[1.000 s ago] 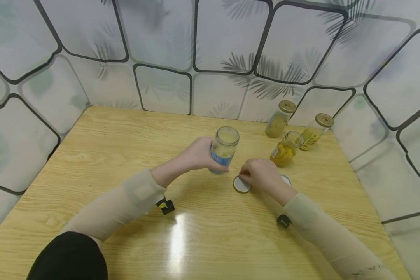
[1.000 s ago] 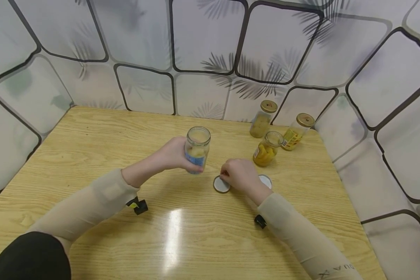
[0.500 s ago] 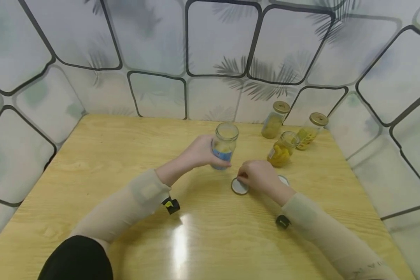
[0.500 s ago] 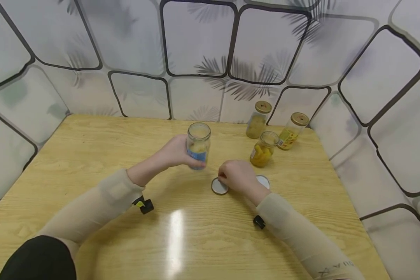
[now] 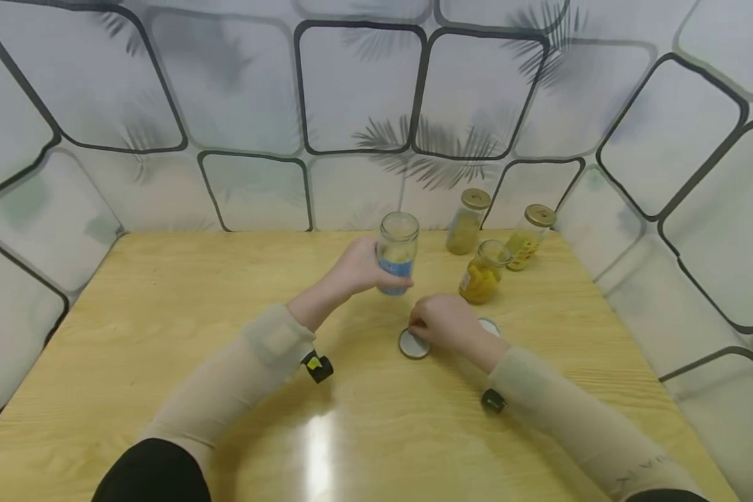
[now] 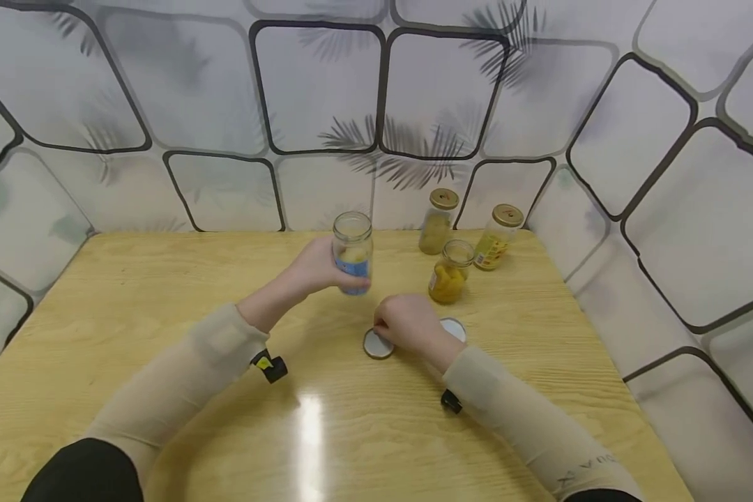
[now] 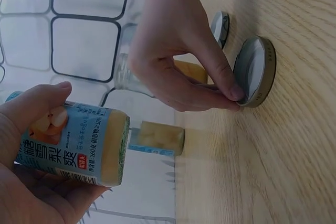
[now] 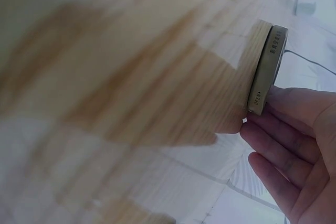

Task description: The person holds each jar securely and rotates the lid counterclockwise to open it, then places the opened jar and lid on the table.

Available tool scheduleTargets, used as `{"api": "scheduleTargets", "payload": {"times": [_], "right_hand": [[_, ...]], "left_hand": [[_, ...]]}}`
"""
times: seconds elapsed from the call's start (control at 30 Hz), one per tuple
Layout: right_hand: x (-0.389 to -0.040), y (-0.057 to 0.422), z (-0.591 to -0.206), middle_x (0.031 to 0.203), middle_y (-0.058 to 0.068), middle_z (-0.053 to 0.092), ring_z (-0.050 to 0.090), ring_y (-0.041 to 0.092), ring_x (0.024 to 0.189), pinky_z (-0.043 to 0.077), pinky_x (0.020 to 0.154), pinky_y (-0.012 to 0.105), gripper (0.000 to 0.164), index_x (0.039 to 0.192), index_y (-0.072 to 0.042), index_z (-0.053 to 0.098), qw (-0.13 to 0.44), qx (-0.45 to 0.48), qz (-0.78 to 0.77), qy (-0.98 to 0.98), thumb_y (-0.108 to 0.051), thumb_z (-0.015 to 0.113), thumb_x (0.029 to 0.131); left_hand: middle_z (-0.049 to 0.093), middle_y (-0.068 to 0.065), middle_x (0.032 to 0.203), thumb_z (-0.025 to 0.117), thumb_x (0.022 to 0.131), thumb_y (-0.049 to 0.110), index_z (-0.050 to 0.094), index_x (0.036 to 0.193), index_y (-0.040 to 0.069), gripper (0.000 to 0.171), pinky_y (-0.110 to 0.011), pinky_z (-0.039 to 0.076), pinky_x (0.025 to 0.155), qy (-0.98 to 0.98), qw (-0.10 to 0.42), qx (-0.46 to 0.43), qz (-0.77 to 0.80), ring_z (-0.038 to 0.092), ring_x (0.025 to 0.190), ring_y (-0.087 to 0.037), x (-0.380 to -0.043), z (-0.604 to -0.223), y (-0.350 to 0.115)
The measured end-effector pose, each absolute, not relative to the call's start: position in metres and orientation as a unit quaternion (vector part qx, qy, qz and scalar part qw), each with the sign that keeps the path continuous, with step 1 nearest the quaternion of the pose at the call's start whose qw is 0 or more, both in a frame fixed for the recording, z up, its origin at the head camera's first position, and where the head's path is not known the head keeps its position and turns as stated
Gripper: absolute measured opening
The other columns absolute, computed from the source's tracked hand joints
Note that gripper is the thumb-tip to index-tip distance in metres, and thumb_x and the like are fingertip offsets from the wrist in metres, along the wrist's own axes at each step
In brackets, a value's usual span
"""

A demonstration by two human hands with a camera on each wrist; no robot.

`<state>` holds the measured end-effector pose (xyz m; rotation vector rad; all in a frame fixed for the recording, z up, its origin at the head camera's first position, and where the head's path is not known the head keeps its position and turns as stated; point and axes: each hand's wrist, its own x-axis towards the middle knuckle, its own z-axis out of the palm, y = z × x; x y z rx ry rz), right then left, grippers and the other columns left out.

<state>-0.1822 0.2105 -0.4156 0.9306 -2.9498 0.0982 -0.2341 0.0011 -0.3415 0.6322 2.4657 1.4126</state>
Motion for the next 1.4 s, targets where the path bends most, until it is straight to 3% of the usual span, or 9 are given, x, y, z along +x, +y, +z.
{"api": "scheduleTargets", "payload": {"times": [0.33, 0.9, 1.2, 1.4], "right_hand": [[-0.18, 0.208, -0.414, 0.082, -0.008, 0.077, 0.071, 0.011, 0.072, 0.059, 0.064, 0.031, 0.008, 0.084, -0.021, 0.083, 0.033, 0.309, 0.029, -0.95, -0.026, 0.086, 0.09], [-0.174, 0.211, -0.414, 0.082, -0.008, 0.076, 0.069, 0.009, 0.07, 0.056, 0.062, 0.027, 0.008, 0.085, -0.022, 0.082, 0.041, 0.306, 0.029, -0.951, -0.027, 0.085, 0.09], [-0.178, 0.21, -0.415, 0.082, -0.009, 0.077, 0.071, 0.01, 0.072, 0.058, 0.065, 0.029, 0.009, 0.083, -0.022, 0.082, 0.045, 0.316, 0.034, -0.947, -0.025, 0.084, 0.09], [-0.176, 0.208, -0.418, 0.079, -0.01, 0.076, 0.069, 0.01, 0.069, 0.055, 0.062, 0.027, 0.009, 0.08, -0.021, 0.081, 0.05, 0.314, 0.047, -0.947, -0.022, 0.086, 0.088]], "left_hand": [[0.076, -0.014, 0.113, 0.095, 0.078, 0.019, 0.07, 0.114, 0.002, 0.048, -0.039, 0.06, 0.09, 0.847, 0.123, 0.182, 0.485, 0.07, 0.102, -0.027, -0.243, -0.351, 0.007], [0.075, -0.016, 0.123, 0.093, 0.079, 0.017, 0.07, 0.124, 0.001, 0.054, -0.045, 0.06, 0.101, 0.841, 0.126, 0.16, 0.501, 0.07, 0.116, -0.032, -0.255, -0.366, 0.019], [0.073, -0.014, 0.115, 0.095, 0.077, 0.016, 0.069, 0.112, 0.002, 0.046, -0.036, 0.059, 0.088, 0.842, 0.121, 0.131, 0.51, 0.067, 0.103, -0.026, -0.261, -0.378, 0.03], [0.073, -0.016, 0.118, 0.095, 0.077, 0.018, 0.067, 0.118, 0.001, 0.053, -0.037, 0.06, 0.09, 0.844, 0.122, 0.134, 0.504, 0.068, 0.106, -0.028, -0.261, -0.388, 0.03]]}}
